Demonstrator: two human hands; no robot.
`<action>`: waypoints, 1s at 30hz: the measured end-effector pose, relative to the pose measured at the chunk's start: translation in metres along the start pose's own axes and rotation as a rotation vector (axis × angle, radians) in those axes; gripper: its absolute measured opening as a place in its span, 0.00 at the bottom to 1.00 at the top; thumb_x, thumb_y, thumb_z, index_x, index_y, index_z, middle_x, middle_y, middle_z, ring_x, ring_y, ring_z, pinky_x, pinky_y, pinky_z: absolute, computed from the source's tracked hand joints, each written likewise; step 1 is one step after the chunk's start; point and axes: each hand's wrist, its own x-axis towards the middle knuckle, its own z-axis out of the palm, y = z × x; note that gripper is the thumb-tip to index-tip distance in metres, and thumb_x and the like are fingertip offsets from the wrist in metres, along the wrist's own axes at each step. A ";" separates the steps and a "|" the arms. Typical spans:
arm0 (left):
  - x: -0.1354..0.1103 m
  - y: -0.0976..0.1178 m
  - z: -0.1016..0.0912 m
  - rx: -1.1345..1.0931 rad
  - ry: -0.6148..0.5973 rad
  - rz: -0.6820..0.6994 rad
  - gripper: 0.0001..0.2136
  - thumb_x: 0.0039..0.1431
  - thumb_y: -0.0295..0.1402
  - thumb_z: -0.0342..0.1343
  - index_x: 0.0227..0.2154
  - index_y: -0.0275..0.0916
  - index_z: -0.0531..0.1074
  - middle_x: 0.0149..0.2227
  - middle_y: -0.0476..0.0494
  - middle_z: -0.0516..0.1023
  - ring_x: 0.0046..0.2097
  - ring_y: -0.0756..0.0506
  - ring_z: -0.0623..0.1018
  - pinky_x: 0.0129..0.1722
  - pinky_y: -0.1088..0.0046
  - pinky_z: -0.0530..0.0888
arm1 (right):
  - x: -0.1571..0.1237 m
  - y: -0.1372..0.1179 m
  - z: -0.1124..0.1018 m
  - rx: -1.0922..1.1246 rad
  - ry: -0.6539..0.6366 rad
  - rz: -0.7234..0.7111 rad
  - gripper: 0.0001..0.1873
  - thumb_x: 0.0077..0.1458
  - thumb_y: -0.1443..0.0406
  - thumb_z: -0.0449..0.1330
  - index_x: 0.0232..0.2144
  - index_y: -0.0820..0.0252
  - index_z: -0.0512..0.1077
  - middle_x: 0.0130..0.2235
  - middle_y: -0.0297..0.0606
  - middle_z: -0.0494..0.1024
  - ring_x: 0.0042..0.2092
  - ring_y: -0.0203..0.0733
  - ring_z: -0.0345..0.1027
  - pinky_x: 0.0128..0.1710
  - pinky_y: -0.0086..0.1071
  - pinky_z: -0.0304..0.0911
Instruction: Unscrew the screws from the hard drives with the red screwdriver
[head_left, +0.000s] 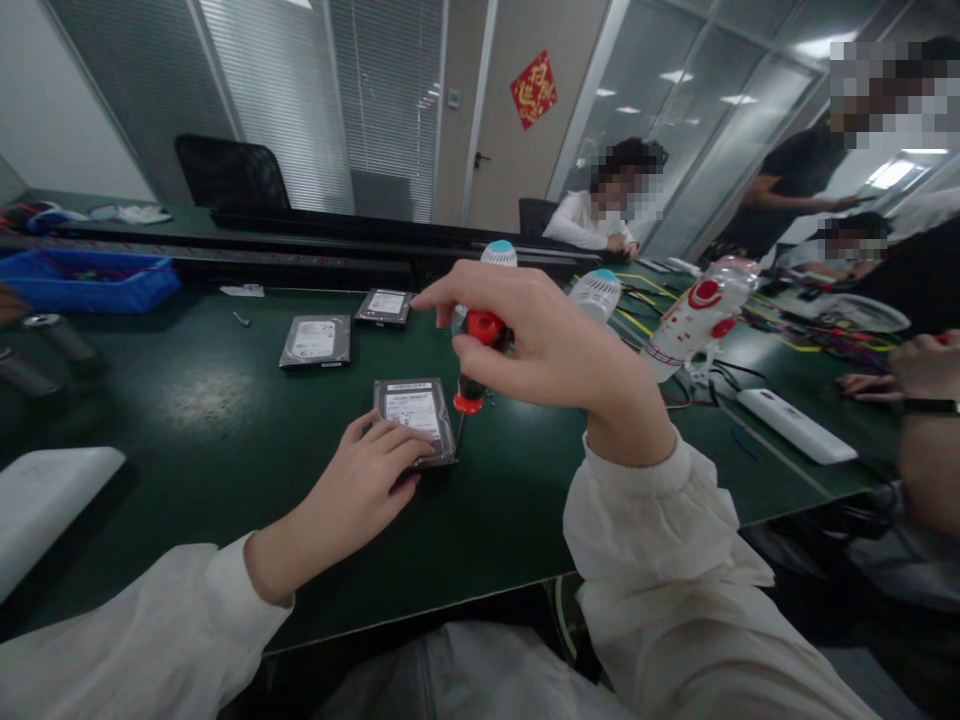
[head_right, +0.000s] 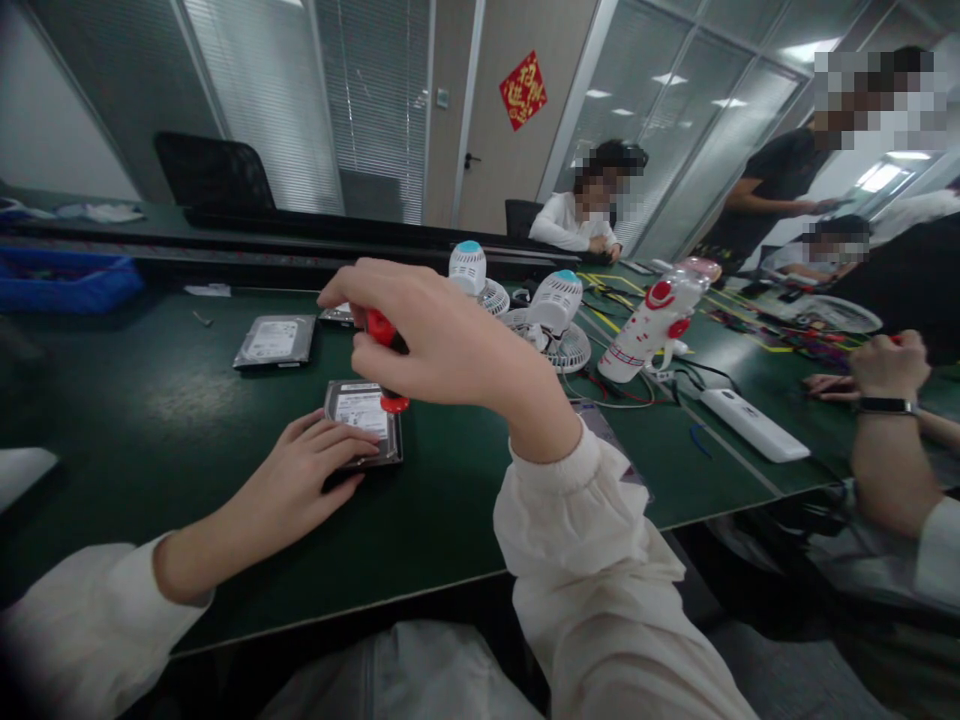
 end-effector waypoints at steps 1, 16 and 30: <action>0.000 0.000 0.000 0.000 0.004 0.001 0.16 0.65 0.24 0.57 0.52 0.42 0.79 0.56 0.41 0.83 0.59 0.35 0.80 0.69 0.39 0.64 | 0.000 -0.001 0.000 0.004 -0.010 -0.011 0.18 0.64 0.70 0.54 0.54 0.66 0.75 0.44 0.40 0.80 0.44 0.41 0.72 0.50 0.37 0.67; 0.000 0.000 -0.001 0.001 -0.005 0.006 0.16 0.65 0.25 0.57 0.53 0.41 0.79 0.57 0.40 0.83 0.60 0.34 0.79 0.69 0.36 0.64 | -0.003 0.002 -0.004 0.060 0.018 -0.051 0.25 0.60 0.70 0.52 0.59 0.65 0.70 0.52 0.41 0.79 0.48 0.42 0.72 0.53 0.39 0.68; 0.001 0.002 -0.002 -0.002 -0.010 -0.008 0.15 0.65 0.25 0.57 0.52 0.42 0.79 0.57 0.40 0.83 0.60 0.34 0.80 0.69 0.37 0.64 | 0.002 0.001 -0.001 0.105 -0.007 0.021 0.09 0.66 0.67 0.53 0.34 0.62 0.71 0.32 0.34 0.73 0.33 0.35 0.62 0.39 0.33 0.58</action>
